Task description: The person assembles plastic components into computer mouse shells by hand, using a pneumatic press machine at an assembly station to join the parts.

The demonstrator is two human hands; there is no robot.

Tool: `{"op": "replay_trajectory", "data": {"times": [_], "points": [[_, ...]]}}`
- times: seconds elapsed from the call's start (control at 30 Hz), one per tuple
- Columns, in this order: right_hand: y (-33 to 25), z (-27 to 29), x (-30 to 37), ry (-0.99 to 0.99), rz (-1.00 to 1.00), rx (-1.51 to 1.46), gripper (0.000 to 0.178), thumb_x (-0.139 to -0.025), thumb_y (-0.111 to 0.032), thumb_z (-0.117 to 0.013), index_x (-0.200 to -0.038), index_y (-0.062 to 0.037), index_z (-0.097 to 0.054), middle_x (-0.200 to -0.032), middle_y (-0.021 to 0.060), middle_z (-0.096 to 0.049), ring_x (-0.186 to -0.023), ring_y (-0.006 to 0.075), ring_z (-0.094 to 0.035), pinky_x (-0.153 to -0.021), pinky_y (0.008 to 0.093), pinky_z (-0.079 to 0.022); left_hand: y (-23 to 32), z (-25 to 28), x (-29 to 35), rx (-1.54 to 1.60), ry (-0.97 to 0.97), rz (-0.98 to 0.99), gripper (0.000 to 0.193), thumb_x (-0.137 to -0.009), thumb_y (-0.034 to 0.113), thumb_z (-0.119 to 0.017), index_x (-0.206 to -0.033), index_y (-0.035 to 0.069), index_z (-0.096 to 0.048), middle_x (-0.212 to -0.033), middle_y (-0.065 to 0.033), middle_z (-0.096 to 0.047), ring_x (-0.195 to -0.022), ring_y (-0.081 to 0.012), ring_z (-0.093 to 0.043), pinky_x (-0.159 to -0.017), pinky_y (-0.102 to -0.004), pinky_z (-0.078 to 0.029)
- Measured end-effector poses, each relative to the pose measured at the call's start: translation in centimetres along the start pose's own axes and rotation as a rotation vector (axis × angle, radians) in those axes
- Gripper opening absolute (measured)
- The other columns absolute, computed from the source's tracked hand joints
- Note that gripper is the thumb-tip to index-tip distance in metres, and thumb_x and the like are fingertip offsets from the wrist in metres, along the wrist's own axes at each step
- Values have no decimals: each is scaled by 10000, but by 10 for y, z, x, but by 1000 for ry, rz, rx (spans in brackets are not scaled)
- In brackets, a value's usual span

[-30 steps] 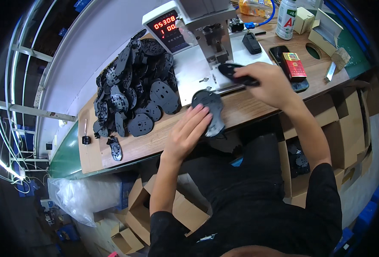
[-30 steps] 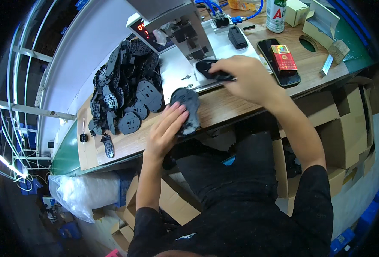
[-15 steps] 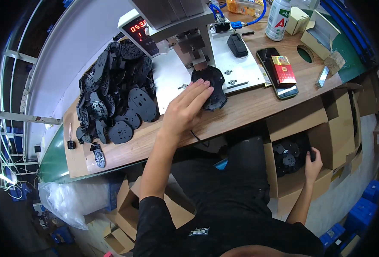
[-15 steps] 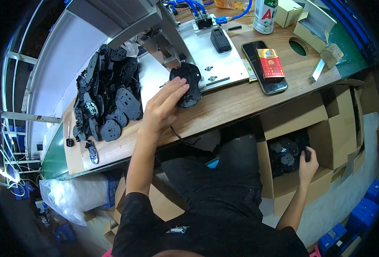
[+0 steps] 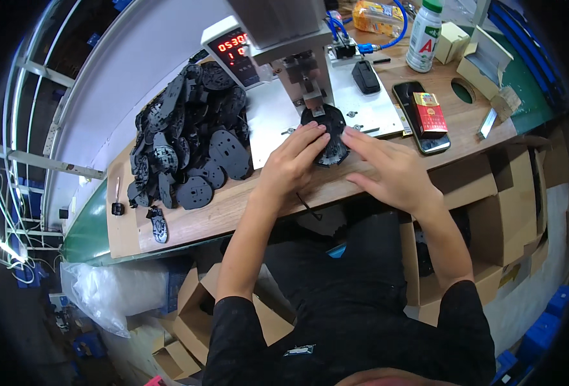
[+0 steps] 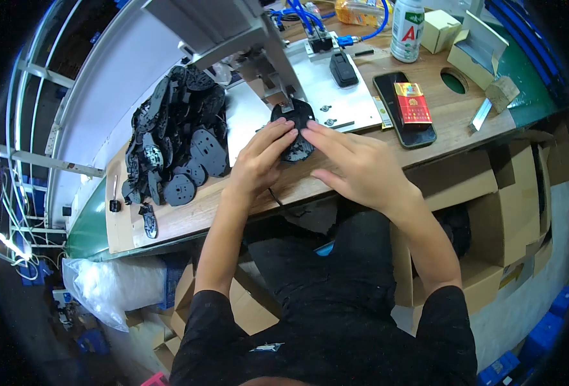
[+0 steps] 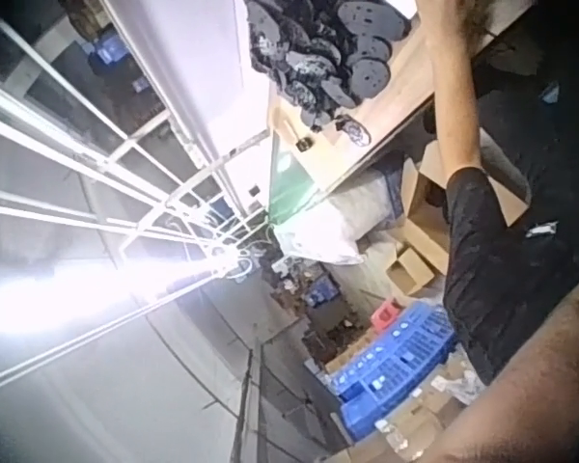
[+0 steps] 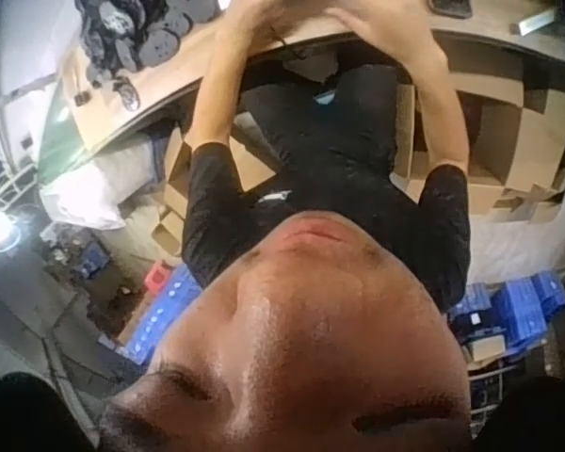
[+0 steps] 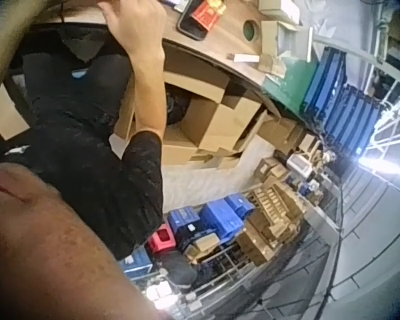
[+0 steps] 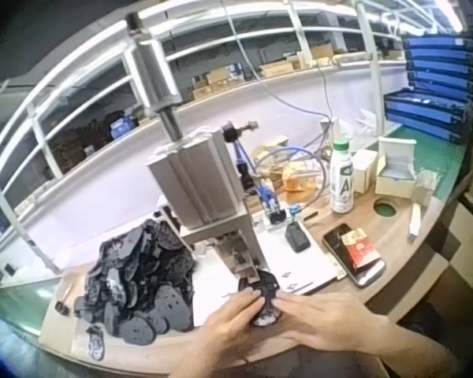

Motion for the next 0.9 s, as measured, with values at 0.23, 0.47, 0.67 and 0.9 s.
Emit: {"op": "replay_trajectory", "data": {"times": [0.23, 0.47, 0.67, 0.9], "points": [[-4, -51, -27, -320, -116, 291, 769, -734, -158, -765, -1422, -47, -441, -1196, 159, -662, -778, 284, -711, -640, 369, -563, -5, 5, 15, 77, 66, 52, 403, -662, 30, -692, -1058, -10, -633, -1138, -189, -548, -1089, -379, -569, -902, -424, -524], [-6, -49, -36, -267, -68, 423, 629, -695, -119, -780, -1292, -94, -585, -855, 150, -711, -657, 306, -682, -582, 389, -530, 3, 64, 64, -134, 121, 38, 378, -693, 57, -728, -1058, 33, -636, -1181, -159, -583, -1145, -357, -579, -971, -442, -514], [-2, -46, -36, -275, -37, 427, 623, -680, -97, -779, -1272, -60, -591, -888, 157, -720, -640, 291, -684, -571, 358, -530, -63, 186, 209, -713, 227, 689, 289, -815, 111, -671, -1081, 7, -634, -1069, -168, -631, -1045, -364, -598, -927, -430, -494], [1, -46, -31, -298, -68, 420, 601, -682, -72, -763, -1258, -66, -590, -1012, 152, -728, -683, 284, -704, -591, 337, -546, -58, 212, 285, -722, -57, 1083, 386, -876, 232, -657, -1206, 35, -619, -1067, -191, -610, -1021, -376, -595, -902, -424, -490]]}}
Point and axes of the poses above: each hand's wrist, its own x-axis away from the middle knuckle, its own z-axis out of the back of the hand, y = z × x, the point moved 5 cm from there along -x, towards the middle knuckle
